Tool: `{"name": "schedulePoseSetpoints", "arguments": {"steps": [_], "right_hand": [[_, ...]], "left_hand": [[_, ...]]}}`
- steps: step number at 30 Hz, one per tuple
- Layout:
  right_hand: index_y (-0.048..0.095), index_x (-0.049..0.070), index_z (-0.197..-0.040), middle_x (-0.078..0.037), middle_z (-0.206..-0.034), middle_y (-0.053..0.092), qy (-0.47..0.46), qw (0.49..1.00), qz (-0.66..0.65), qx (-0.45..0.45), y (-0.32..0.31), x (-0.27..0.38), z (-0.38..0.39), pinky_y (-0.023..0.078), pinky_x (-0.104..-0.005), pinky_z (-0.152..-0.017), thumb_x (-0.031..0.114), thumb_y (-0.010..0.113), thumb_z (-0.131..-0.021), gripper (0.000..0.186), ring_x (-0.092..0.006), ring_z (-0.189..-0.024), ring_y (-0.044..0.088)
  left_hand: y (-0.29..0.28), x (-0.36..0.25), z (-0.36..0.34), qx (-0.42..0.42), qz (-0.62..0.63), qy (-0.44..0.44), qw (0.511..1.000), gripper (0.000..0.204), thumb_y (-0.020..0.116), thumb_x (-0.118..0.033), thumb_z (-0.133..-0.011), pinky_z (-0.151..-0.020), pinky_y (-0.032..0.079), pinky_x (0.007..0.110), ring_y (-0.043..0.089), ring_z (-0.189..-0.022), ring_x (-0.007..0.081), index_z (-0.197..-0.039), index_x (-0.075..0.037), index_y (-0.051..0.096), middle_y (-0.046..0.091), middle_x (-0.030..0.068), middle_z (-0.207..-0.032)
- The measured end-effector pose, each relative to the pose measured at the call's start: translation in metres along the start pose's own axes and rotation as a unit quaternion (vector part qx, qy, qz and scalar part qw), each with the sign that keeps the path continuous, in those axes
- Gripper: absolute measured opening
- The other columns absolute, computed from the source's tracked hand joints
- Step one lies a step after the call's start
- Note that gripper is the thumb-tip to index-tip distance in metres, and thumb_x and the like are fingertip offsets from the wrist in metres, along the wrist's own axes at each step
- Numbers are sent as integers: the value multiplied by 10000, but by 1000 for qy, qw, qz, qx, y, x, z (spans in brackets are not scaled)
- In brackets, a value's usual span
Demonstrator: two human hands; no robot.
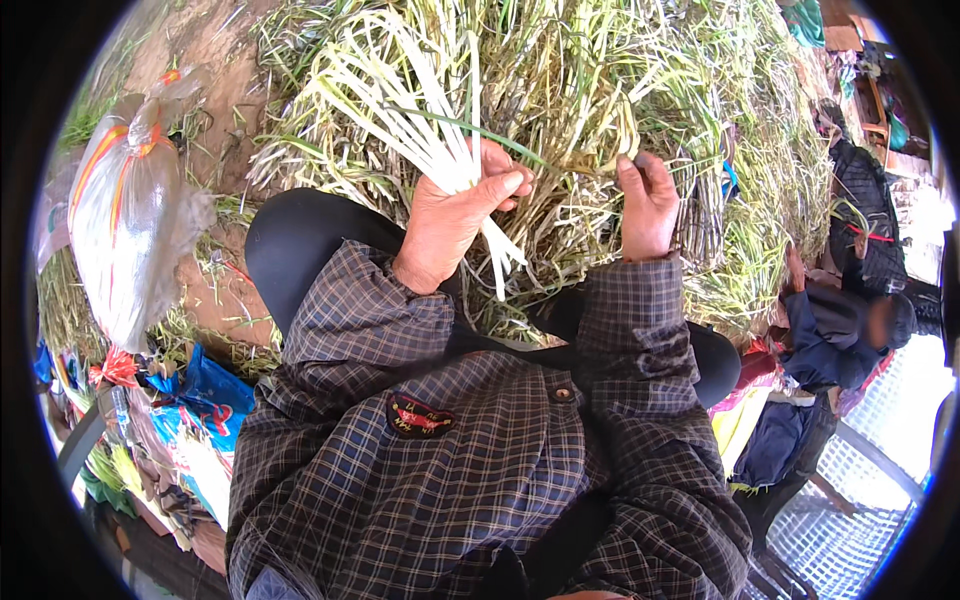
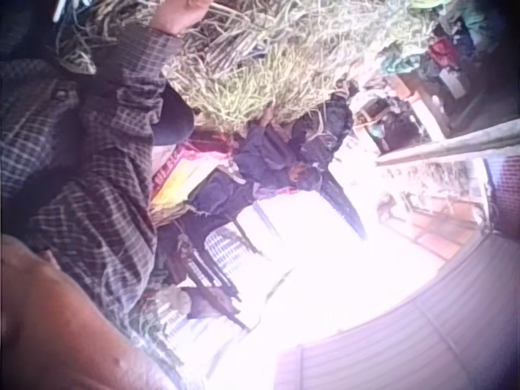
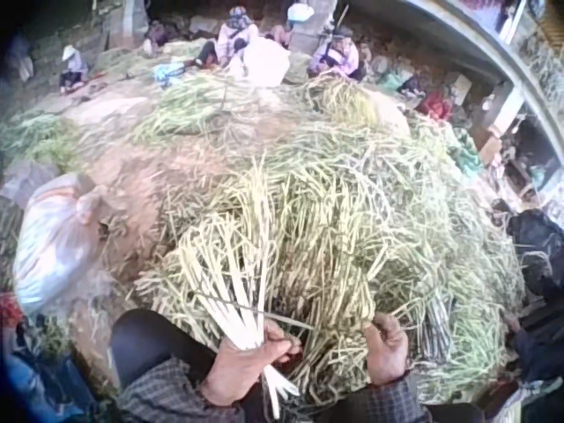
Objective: The person gathers long grass-like stalks from a large pile, aligns them into bundles, and ties them using strips of the same material. The person repeatedly forms and secures bundles by hand.
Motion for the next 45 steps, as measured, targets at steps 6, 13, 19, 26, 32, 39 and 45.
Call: {"name": "schedulePoseSetpoints", "arguments": {"steps": [6,13,19,26,32,39,45], "right_hand": [[545,20,-893,-47,-823,593,-37,993,-77,79,21,16,18,439,-224,-674,16,582,-761,136,-95,-739,535],[547,35,-813,-38,-748,581,-73,986,-19,146,50,25,41,443,-240,-674,10,604,-733,101,-103,-732,542],[490,56,-939,-101,-825,570,136,916,-376,46,11,-24,11,449,-392,-764,152,455,-844,140,-236,-777,552],[509,65,-873,-27,-680,524,119,840,-420,-323,-107,-66,-32,449,-266,-560,247,452,-852,192,-112,-584,473],[579,62,-872,-74,-829,555,-28,847,525,-72,-62,-37,-19,458,-260,-662,234,576,-769,200,-161,-762,538],[602,45,-828,-129,-854,593,-158,960,192,132,25,24,23,449,-338,-736,214,582,-757,185,-221,-843,552],[571,-10,-784,-59,-685,553,-22,976,88,197,58,10,41,413,-243,-556,111,606,-746,131,-128,-617,513]], "left_hand": [[4,13,-7,15,11,35,999,105,536,21,-775,-706,442,234,546,-865,144,-848,-46,504,557,68,-878],[0,18,-11,-34,-31,59,997,144,560,59,-750,-637,422,183,484,-715,62,-848,-26,498,481,-5,-796],[-15,-3,-17,-158,93,92,979,54,536,-8,-789,-603,428,197,560,-715,131,-791,-42,494,575,63,-755],[-32,-32,-20,-185,107,131,968,54,548,-69,-795,-549,393,191,564,-718,124,-814,-81,499,589,53,-794],[-18,-19,-17,-107,42,50,992,89,529,-84,-812,-583,495,226,608,-773,187,-881,-57,480,598,122,-863],[-9,8,-16,-45,-53,-13,998,91,537,-33,-792,-631,476,222,597,-783,161,-868,-45,489,594,93,-858],[-7,16,-15,-33,-37,59,997,133,551,-1,-775,-704,448,239,575,-836,142,-889,-48,500,542,23,-814]]}}
Point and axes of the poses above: each hand's wrist, its own z-axis away from the middle knuckle, its own y-axis out of the palm, x = y × z, the point moved 3 cm from there along -z, towards the middle knuckle
